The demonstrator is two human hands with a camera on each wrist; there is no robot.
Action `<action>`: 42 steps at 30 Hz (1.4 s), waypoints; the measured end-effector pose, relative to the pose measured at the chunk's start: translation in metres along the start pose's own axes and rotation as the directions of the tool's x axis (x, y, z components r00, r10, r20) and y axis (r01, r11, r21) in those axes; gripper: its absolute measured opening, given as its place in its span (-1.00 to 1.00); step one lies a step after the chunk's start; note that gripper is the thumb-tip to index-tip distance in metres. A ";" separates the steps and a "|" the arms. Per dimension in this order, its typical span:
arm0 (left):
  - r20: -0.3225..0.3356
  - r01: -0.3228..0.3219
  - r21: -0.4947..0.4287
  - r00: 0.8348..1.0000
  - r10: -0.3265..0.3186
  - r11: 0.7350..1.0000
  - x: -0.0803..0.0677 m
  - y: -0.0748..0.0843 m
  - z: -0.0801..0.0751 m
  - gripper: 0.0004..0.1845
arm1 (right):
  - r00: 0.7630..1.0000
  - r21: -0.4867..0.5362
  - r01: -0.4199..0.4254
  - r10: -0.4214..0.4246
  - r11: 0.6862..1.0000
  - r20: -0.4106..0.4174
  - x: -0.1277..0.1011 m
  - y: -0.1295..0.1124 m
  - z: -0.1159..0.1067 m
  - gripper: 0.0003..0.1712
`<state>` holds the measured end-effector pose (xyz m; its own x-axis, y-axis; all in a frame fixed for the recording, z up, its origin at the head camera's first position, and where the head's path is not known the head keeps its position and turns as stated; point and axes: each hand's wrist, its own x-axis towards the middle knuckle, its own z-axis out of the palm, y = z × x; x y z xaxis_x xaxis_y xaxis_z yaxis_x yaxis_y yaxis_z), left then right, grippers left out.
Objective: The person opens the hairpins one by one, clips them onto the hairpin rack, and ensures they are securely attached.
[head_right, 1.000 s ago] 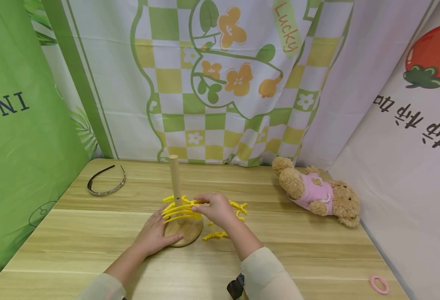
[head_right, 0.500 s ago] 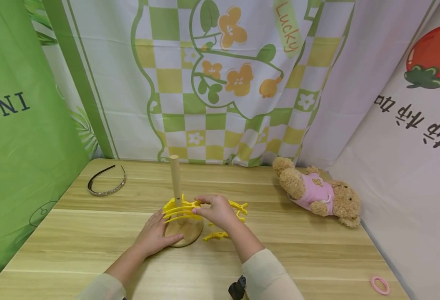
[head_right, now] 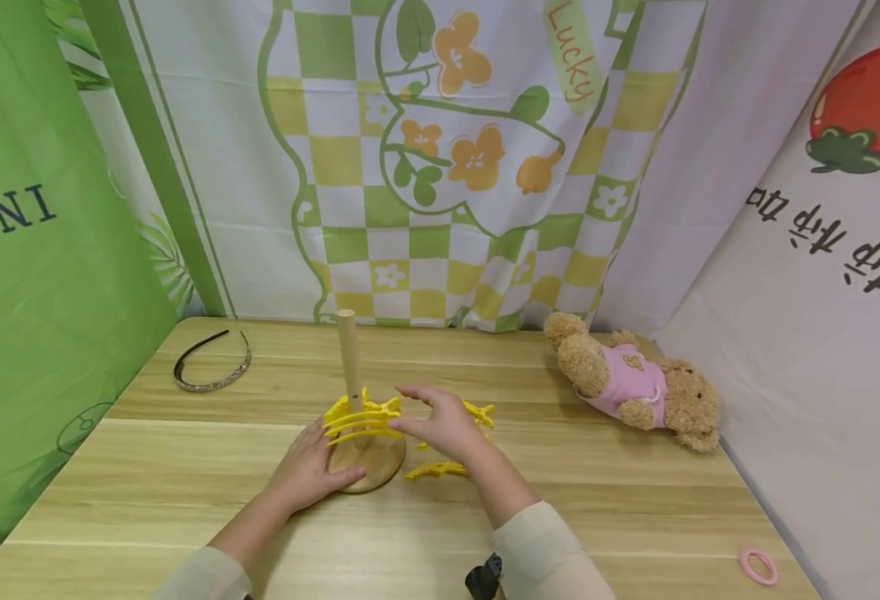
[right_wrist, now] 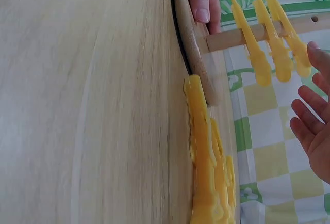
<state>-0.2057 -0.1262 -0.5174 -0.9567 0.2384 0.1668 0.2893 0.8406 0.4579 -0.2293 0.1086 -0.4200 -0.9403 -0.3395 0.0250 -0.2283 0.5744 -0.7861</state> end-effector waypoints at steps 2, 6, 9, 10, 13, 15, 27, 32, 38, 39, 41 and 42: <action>-0.002 0.003 -0.001 1.000 -0.003 1.000 0.000 -0.001 0.000 0.01 | 1.000 0.015 0.005 -0.004 1.000 -0.020 -0.002 0.004 -0.004 -0.37; -0.005 0.007 0.011 1.000 -0.007 1.000 0.001 -0.002 0.001 0.03 | 1.000 0.044 -0.002 0.004 0.999 -0.031 -0.008 0.013 -0.013 -0.41; -0.004 0.010 0.017 1.000 -0.009 1.000 0.001 -0.003 0.000 0.03 | 0.999 0.063 -0.014 0.016 0.998 -0.040 -0.015 0.021 -0.019 -0.46; -0.003 0.009 0.019 1.000 -0.009 1.000 0.001 -0.003 0.000 0.03 | 0.999 0.058 -0.011 0.014 0.998 -0.048 -0.017 0.023 -0.021 -0.46; 0.002 0.010 0.021 1.000 -0.010 1.000 0.001 -0.003 0.000 0.03 | 0.998 0.041 -0.010 0.013 0.999 -0.060 -0.025 0.034 -0.025 -0.42; 0.004 0.011 0.021 1.000 -0.011 1.000 0.001 -0.003 0.000 0.04 | 0.998 0.036 -0.020 0.023 0.999 -0.065 -0.031 0.041 -0.026 -0.39; 0.007 0.022 0.007 1.000 -0.022 1.000 0.000 -0.002 -0.002 0.04 | 0.990 0.052 -0.114 0.118 0.992 -0.080 -0.056 0.076 -0.022 -0.42; 0.011 0.022 0.009 1.000 -0.022 1.000 -0.001 -0.001 -0.002 0.04 | 0.991 0.018 -0.107 0.108 0.994 -0.082 -0.061 0.083 -0.021 -0.42; 0.020 0.018 0.010 1.000 -0.018 1.000 -0.001 0.001 -0.002 0.03 | 0.992 -0.019 -0.113 0.112 0.993 -0.054 -0.063 0.093 -0.019 -0.42; 0.021 0.016 0.010 1.000 -0.016 1.000 -0.001 0.001 -0.001 0.03 | 0.993 -0.024 -0.106 0.105 0.994 -0.049 -0.063 0.095 -0.019 -0.41; 0.018 0.012 0.010 1.000 -0.013 1.000 0.000 0.001 -0.001 0.03 | 0.995 -0.034 -0.090 0.089 0.995 -0.042 -0.064 0.098 -0.018 -0.39; 0.016 0.012 0.009 1.000 -0.012 1.000 0.000 0.001 -0.001 0.03 | 0.996 -0.049 -0.076 0.074 0.996 -0.040 -0.064 0.099 -0.019 -0.39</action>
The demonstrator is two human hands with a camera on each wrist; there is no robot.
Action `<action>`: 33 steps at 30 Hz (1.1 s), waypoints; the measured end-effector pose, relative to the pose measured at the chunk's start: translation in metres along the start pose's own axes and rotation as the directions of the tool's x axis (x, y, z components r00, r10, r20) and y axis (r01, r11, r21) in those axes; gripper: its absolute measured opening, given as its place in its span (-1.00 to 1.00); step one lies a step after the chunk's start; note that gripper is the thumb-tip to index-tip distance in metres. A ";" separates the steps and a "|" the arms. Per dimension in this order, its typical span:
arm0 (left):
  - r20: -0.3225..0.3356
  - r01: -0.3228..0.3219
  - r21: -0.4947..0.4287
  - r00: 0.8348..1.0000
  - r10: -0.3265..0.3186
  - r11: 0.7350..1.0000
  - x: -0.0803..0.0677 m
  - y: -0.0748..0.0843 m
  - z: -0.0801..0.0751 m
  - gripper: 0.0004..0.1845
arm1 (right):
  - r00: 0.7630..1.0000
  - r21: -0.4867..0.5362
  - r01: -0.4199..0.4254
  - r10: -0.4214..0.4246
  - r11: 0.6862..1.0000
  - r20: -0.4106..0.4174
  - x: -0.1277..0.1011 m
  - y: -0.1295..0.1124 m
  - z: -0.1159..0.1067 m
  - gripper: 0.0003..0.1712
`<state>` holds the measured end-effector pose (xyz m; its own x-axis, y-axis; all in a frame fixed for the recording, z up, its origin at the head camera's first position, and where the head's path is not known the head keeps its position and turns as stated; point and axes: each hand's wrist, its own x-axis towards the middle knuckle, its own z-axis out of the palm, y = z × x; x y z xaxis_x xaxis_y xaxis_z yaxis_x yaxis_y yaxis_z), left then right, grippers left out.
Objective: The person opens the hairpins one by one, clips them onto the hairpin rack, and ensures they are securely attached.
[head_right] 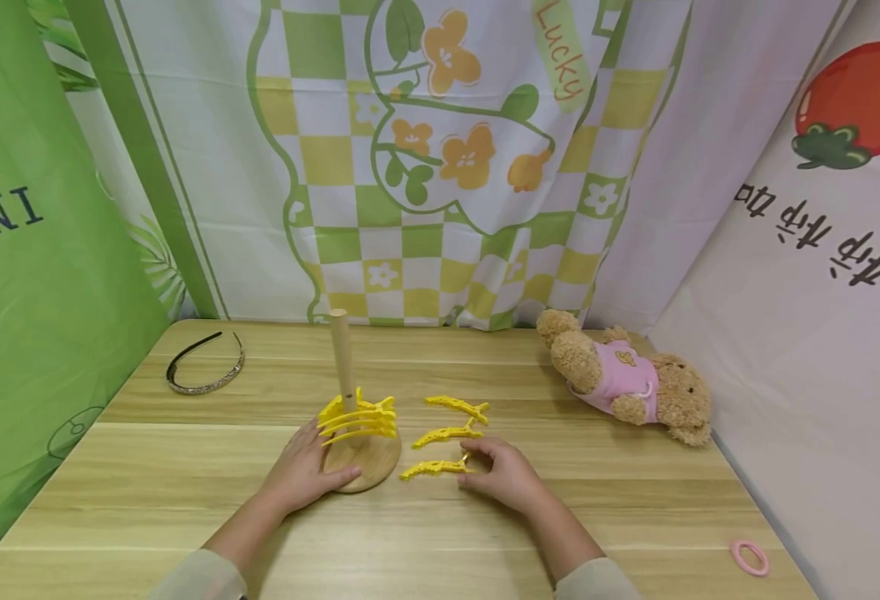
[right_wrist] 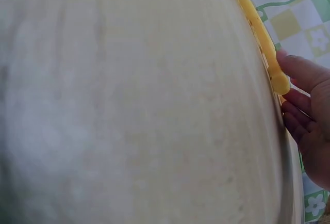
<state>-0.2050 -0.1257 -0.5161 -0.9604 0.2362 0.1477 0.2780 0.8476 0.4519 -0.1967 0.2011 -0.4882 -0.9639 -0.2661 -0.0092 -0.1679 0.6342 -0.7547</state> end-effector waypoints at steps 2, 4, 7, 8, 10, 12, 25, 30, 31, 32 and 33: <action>-0.004 -0.001 -0.002 1.000 0.001 1.000 0.000 0.000 0.000 0.02 | 1.000 -0.019 0.016 -0.016 1.000 0.004 0.000 0.001 0.000 -0.39; -0.004 0.000 -0.001 1.000 0.000 1.000 0.000 0.000 0.000 0.02 | 1.000 -0.047 0.030 -0.030 0.998 0.007 0.000 0.002 0.000 -0.40; -0.001 0.003 0.002 1.000 -0.003 1.000 0.000 0.000 0.000 0.02 | 0.999 -0.090 0.049 -0.048 0.995 0.009 0.000 0.002 0.000 -0.42; 0.001 0.006 0.002 1.000 -0.006 1.000 0.000 0.000 0.000 0.02 | 0.998 -0.098 0.055 -0.054 0.994 0.012 0.001 0.002 0.000 -0.43; 0.008 0.011 -0.001 1.000 -0.011 1.000 0.000 0.000 0.000 0.02 | 0.997 -0.117 0.071 -0.070 0.991 0.018 0.001 0.002 0.000 -0.45; 0.011 0.013 -0.006 1.000 -0.013 1.000 0.000 0.000 0.000 0.03 | 0.997 -0.119 0.082 -0.080 0.989 0.023 0.001 0.002 0.000 -0.47; 0.013 0.007 -0.004 1.000 -0.007 1.000 -0.001 0.000 0.001 0.00 | 0.999 -0.026 0.042 -0.042 0.999 -0.003 -0.001 0.006 -0.001 -0.61; 0.009 0.008 -0.001 1.000 -0.008 1.000 -0.001 -0.001 0.002 0.01 | 0.998 0.133 -0.017 0.026 0.991 -0.062 0.001 0.003 -0.005 -0.58; 0.009 0.007 -0.001 1.000 -0.007 1.000 0.000 -0.001 0.002 0.01 | 0.996 0.160 -0.023 0.036 0.987 -0.079 0.001 0.001 -0.007 -0.56; 0.008 0.008 0.001 1.000 -0.008 1.000 0.000 -0.002 0.002 0.01 | 0.994 0.192 -0.032 0.050 0.981 -0.092 0.002 -0.002 -0.009 -0.55; 0.009 0.009 0.004 1.000 -0.009 1.000 0.000 -0.002 0.002 0.01 | 0.993 0.215 -0.028 0.052 0.976 -0.109 0.002 -0.005 -0.012 -0.53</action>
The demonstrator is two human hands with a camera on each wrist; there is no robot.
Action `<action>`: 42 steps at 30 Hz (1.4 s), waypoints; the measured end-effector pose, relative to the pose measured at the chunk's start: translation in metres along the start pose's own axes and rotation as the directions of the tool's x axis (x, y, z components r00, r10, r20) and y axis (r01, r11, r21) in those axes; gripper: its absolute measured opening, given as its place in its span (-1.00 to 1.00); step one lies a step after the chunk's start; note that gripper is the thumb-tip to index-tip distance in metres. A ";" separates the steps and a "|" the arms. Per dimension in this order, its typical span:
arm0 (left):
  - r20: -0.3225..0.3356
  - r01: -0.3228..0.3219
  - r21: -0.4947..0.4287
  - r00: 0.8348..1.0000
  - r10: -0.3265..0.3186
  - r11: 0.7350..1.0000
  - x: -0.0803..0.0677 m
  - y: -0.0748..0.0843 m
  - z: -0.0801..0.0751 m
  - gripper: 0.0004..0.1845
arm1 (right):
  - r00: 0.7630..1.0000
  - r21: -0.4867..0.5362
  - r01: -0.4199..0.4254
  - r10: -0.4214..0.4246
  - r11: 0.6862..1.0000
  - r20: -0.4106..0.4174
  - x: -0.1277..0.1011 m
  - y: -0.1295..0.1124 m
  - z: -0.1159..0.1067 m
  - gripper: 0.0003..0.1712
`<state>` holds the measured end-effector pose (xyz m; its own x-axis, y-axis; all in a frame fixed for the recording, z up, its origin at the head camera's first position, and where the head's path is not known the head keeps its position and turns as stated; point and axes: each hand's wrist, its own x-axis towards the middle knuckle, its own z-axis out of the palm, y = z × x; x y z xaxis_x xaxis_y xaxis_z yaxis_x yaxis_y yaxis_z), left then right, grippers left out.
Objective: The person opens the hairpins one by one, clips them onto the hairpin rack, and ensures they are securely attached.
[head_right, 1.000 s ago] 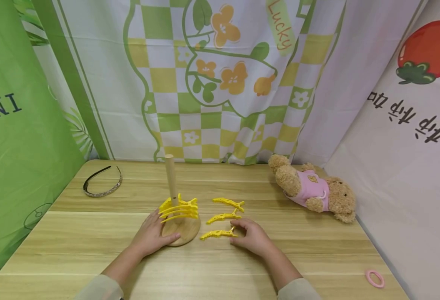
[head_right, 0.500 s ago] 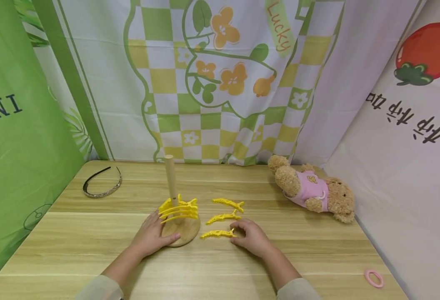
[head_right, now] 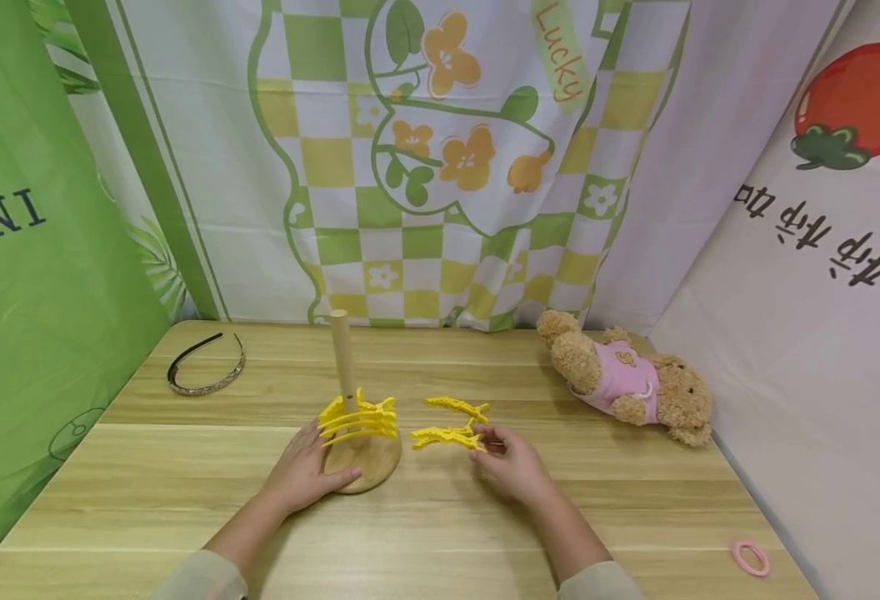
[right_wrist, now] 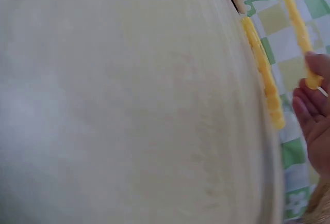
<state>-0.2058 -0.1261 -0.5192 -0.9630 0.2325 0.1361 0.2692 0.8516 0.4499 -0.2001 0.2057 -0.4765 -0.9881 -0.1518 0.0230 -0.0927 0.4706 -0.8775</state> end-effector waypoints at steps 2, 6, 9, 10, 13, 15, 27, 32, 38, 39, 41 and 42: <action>0.004 0.005 0.006 1.000 -0.005 1.000 0.000 0.000 0.000 0.02 | 1.000 0.037 0.018 -0.017 0.999 -0.025 0.000 -0.013 -0.005 -0.50; 0.002 0.011 0.006 1.000 -0.011 1.000 0.000 -0.001 0.000 0.05 | 0.995 0.057 0.087 -0.084 0.995 -0.053 0.003 -0.033 -0.013 -0.45; 0.003 0.013 0.002 1.000 -0.013 1.000 0.001 0.000 -0.001 0.06 | 0.986 0.060 0.149 -0.144 0.987 -0.081 0.009 -0.043 -0.015 -0.43; 0.004 0.015 0.001 1.000 -0.015 1.000 0.001 0.000 -0.001 0.05 | 0.983 0.056 0.164 -0.158 0.985 -0.090 0.010 -0.047 -0.015 -0.43; 0.009 0.014 -0.001 1.000 -0.014 1.000 0.001 -0.001 -0.002 0.04 | 0.982 0.040 0.166 -0.161 0.985 -0.097 0.015 -0.060 -0.014 -0.44; 0.002 0.006 0.001 1.000 -0.006 1.000 0.002 -0.001 -0.002 0.03 | 0.985 0.023 0.150 -0.148 0.988 -0.085 0.018 -0.068 -0.012 -0.43; 0.014 0.010 0.008 1.000 -0.010 1.000 0.003 0.001 -0.002 0.01 | 0.981 -0.117 0.162 -0.172 0.980 -0.086 0.031 -0.090 0.008 -0.51; 0.021 0.008 0.000 1.000 -0.008 1.000 0.002 0.002 -0.004 0.00 | 0.987 -0.197 0.150 -0.157 0.969 -0.019 0.036 -0.097 0.018 -0.56; 0.005 -0.005 -0.003 1.000 0.005 1.000 0.000 0.002 -0.004 0.00 | 0.985 -0.246 0.173 -0.163 0.954 0.060 0.044 -0.107 0.034 -0.66; 0.003 -0.005 -0.006 1.000 0.005 1.000 0.000 0.002 -0.004 0.00 | 0.983 -0.250 0.180 -0.167 0.951 0.074 0.045 -0.108 0.037 -0.66; -0.003 -0.009 -0.007 1.000 0.009 1.000 0.000 0.002 -0.003 0.00 | 0.979 -0.255 0.198 -0.179 0.946 0.097 0.047 -0.110 0.041 -0.66; -0.004 -0.009 -0.010 1.000 0.009 1.000 0.000 0.002 -0.003 -0.01 | 0.978 -0.263 0.204 -0.183 0.943 0.105 0.048 -0.111 0.043 -0.65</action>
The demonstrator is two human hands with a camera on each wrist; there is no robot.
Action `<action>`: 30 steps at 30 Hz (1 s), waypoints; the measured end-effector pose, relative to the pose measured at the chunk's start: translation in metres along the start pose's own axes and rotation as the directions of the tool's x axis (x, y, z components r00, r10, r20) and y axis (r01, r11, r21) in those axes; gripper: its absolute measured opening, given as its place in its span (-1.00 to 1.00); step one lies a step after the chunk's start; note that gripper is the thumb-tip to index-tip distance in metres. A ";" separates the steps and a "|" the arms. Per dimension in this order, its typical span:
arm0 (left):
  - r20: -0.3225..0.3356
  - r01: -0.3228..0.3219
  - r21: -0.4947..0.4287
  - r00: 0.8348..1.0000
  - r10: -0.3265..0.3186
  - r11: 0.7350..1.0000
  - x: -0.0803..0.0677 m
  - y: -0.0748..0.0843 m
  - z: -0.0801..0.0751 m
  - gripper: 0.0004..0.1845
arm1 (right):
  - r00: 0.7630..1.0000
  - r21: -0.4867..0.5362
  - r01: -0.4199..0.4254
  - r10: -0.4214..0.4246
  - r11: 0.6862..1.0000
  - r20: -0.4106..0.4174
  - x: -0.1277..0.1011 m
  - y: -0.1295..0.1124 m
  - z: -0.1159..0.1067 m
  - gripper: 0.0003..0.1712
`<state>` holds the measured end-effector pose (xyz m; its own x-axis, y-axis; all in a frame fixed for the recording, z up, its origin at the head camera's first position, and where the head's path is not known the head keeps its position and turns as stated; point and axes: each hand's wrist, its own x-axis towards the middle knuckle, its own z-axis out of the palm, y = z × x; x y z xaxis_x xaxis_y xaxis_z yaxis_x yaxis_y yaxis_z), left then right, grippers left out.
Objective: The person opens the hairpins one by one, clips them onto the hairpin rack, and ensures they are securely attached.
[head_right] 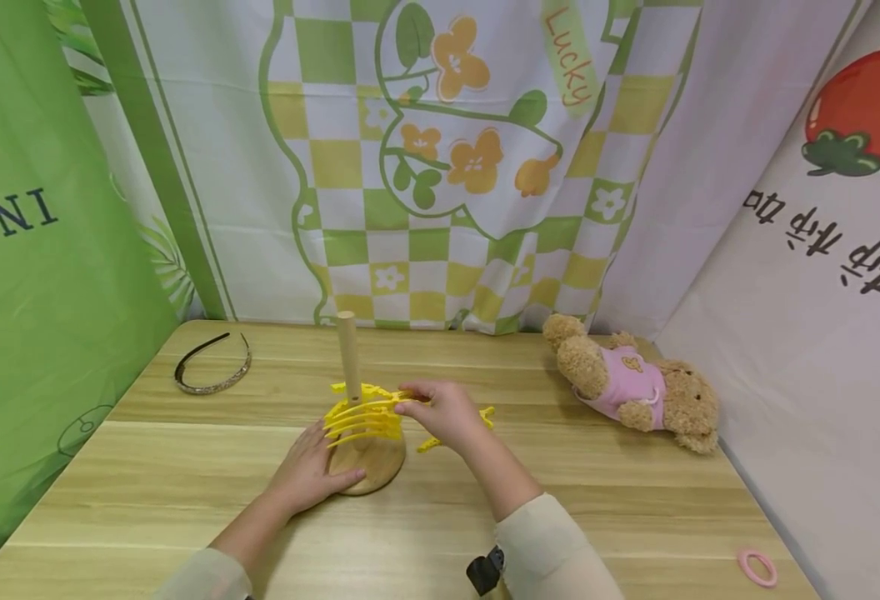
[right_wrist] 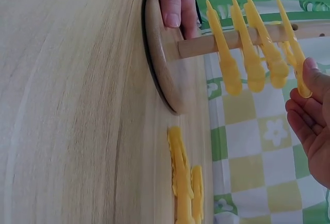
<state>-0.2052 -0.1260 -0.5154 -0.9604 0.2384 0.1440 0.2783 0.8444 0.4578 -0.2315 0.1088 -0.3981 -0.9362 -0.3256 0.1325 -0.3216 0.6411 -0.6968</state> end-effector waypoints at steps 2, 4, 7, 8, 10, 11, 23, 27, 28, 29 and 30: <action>-0.005 -0.003 -0.005 1.000 0.003 1.000 0.000 0.000 0.000 0.00 | 1.000 -0.019 0.019 -0.019 1.000 0.004 0.002 -0.002 0.002 -0.63; -0.010 -0.006 -0.004 1.000 0.006 1.000 0.000 0.000 0.001 0.00 | 1.000 -0.030 0.030 -0.030 0.999 0.006 0.003 -0.002 0.004 -0.61; -0.026 -0.010 -0.003 1.000 0.010 1.000 0.000 0.001 0.002 0.00 | 0.999 -0.042 0.037 -0.037 0.998 0.019 0.005 -0.003 0.005 -0.58; -0.030 -0.012 -0.003 0.999 0.012 1.000 0.000 0.001 0.003 -0.01 | 0.999 -0.039 0.037 -0.036 0.999 0.026 0.005 -0.003 0.006 -0.58; -0.039 -0.019 -0.002 0.999 0.019 1.000 0.000 0.000 0.003 -0.01 | 0.999 -0.025 0.018 -0.017 1.000 0.047 0.006 -0.003 0.007 -0.58; -0.041 -0.022 -0.001 0.999 0.022 1.000 0.000 0.000 0.004 -0.01 | 0.998 -0.021 0.014 -0.013 1.000 0.055 0.006 -0.003 0.007 -0.58; 0.013 0.032 -0.003 0.999 -0.032 0.999 -0.001 0.001 0.001 0.02 | 0.995 -0.002 0.021 -0.020 1.000 0.095 0.004 -0.003 0.009 -0.49; 0.015 0.028 -0.005 1.000 -0.028 1.000 -0.001 0.001 0.001 0.02 | 0.994 0.026 -0.001 -0.002 1.000 0.112 0.003 -0.002 0.009 -0.42; 0.014 0.024 -0.006 1.000 -0.024 1.000 -0.001 0.001 0.001 0.02 | 0.993 0.030 -0.008 0.004 1.000 0.118 0.003 -0.002 0.008 -0.40; 0.012 0.021 -0.006 1.000 -0.021 1.000 -0.001 0.000 0.000 0.02 | 0.993 0.039 -0.015 0.010 0.999 0.117 0.002 -0.001 0.007 -0.38; 0.011 0.019 -0.006 1.000 -0.019 1.000 -0.001 0.000 0.000 0.01 | 0.993 0.050 -0.020 0.014 0.999 0.116 0.002 -0.001 0.005 -0.37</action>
<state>-0.2046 -0.1260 -0.5156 -0.9656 0.2274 0.1258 0.2599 0.8457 0.4661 -0.2323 0.1037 -0.4011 -0.9179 -0.3947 0.0404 -0.2955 0.6122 -0.7334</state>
